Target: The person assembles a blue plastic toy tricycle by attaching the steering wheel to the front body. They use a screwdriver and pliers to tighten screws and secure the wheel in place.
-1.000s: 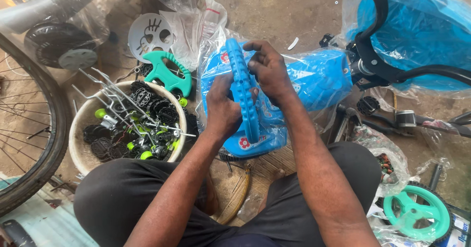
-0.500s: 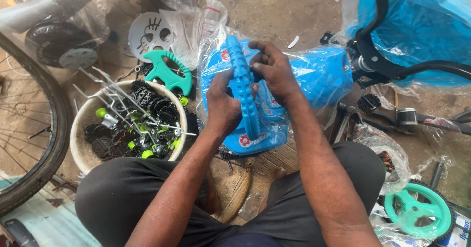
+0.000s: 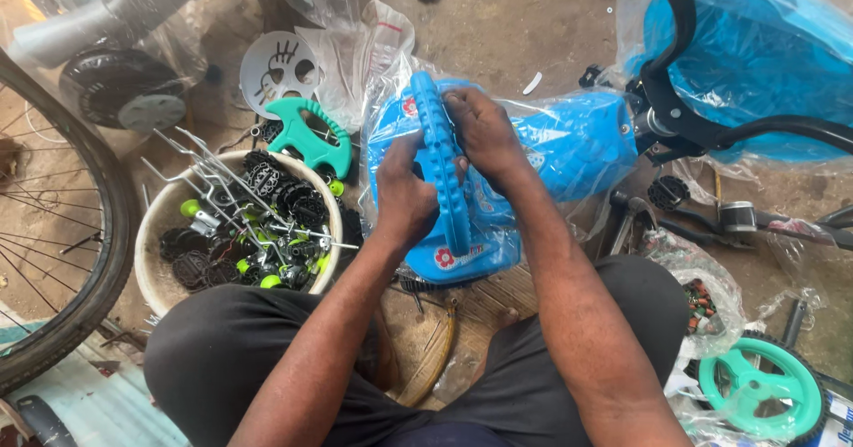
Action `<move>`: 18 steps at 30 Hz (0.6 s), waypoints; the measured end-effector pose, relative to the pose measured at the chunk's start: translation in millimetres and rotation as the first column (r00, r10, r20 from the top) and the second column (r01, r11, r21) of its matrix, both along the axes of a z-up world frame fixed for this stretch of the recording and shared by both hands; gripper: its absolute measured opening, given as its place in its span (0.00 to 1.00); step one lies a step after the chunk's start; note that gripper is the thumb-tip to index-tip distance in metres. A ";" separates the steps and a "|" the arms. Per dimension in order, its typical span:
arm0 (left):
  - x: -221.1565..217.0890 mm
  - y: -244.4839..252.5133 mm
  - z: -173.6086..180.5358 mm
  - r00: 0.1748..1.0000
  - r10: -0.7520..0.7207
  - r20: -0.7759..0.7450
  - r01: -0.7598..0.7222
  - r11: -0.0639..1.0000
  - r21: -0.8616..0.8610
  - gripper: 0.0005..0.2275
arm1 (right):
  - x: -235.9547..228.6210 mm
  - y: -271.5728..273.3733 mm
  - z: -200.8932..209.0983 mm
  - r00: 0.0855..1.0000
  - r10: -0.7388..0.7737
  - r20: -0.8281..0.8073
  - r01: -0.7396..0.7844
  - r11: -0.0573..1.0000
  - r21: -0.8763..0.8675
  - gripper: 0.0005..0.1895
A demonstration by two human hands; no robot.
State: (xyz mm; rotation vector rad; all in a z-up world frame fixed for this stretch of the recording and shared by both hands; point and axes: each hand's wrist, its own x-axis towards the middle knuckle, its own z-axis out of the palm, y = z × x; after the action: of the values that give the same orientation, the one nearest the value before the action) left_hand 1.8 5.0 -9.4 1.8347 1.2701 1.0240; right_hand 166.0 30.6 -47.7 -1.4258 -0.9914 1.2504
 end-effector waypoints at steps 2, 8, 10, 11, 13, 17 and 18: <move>0.3 -3.7 0.4 0.999 0.007 0.038 -0.009 0.999 0.050 0.24 | 5.9 -6.6 -6.6 0.999 -0.014 0.029 0.014 1.000 -0.017 0.10; 0.9 -7.4 8.2 0.998 0.031 0.061 -0.025 0.995 -0.099 0.22 | 18.2 -15.2 -17.2 0.970 0.029 -0.242 -0.019 0.999 0.041 0.06; 1.3 -5.3 4.4 0.999 0.005 0.046 -0.005 1.000 -0.011 0.20 | 16.0 -14.2 -22.7 0.985 0.034 -0.167 -0.027 0.999 0.045 0.09; 0.3 -4.5 0.7 0.999 -0.006 0.036 0.005 0.999 0.032 0.20 | 14.1 -13.3 -25.6 1.000 0.018 -0.025 -0.017 0.999 0.030 0.12; -4.2 -8.0 -7.5 0.999 -0.013 0.043 0.013 1.000 -0.006 0.19 | 6.8 -16.2 -30.1 0.967 -0.006 0.254 0.007 1.000 -0.002 0.19; -0.6 0.2 -14.7 1.000 -0.001 0.014 0.001 0.998 -0.059 0.20 | 8.3 -4.4 -14.1 0.985 -0.046 0.165 0.053 0.998 -0.042 0.21; 1.0 2.8 -16.3 1.000 0.010 0.019 -0.010 1.000 -0.017 0.22 | 8.2 -5.4 -9.0 0.978 -0.046 0.204 0.053 0.998 -0.029 0.21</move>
State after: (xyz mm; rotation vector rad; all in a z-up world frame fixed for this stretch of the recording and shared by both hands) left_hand 2.8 7.8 -25.7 1.8037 1.2741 1.0304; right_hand 174.2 25.2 -56.7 -1.6198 -1.0688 1.1058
